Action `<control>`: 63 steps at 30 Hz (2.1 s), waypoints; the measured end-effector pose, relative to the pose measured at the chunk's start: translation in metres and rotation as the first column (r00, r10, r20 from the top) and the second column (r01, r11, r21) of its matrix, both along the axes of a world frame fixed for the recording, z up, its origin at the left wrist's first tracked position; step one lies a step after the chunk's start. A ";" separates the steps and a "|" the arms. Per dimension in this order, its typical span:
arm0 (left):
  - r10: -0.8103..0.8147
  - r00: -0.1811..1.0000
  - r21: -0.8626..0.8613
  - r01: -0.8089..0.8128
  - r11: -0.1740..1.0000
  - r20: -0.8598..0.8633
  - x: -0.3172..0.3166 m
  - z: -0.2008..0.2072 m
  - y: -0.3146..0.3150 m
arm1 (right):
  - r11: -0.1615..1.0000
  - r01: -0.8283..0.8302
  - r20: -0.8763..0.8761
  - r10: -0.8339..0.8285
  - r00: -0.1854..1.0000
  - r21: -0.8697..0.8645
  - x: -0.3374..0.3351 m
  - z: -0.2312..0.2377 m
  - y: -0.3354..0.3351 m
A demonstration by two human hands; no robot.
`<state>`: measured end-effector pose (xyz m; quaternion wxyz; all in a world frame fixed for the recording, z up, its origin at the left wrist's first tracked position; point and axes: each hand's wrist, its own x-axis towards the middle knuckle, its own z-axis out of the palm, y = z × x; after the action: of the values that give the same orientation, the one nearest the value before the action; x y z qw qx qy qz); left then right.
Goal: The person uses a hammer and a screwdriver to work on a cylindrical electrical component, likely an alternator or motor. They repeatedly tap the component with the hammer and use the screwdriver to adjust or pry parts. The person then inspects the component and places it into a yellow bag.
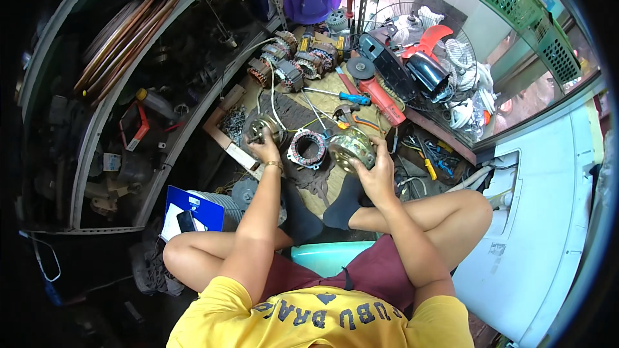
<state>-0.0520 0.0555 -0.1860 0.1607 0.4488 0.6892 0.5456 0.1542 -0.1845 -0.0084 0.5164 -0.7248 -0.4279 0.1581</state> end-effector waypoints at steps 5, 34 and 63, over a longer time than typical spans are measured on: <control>0.006 0.971 -0.198 0.043 0.979 0.239 -0.024 -0.004 0.033 | 0.953 0.035 -0.465 0.115 0.878 0.302 0.007 0.043 -0.004; -0.610 0.257 0.344 0.637 0.690 0.749 -0.045 0.227 -0.227 | 0.811 -0.036 -0.725 0.502 -0.472 0.585 -0.066 0.006 -0.059; -0.777 0.296 0.470 0.659 0.587 0.557 -0.021 0.232 -0.235 | 0.927 -0.031 -0.903 0.357 -0.239 0.374 -0.074 0.026 -0.065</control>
<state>-0.0730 -0.1799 0.0457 0.6077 0.4680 0.2476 0.5919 0.0806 -0.2498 0.0173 0.6949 -0.1958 0.0058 0.6919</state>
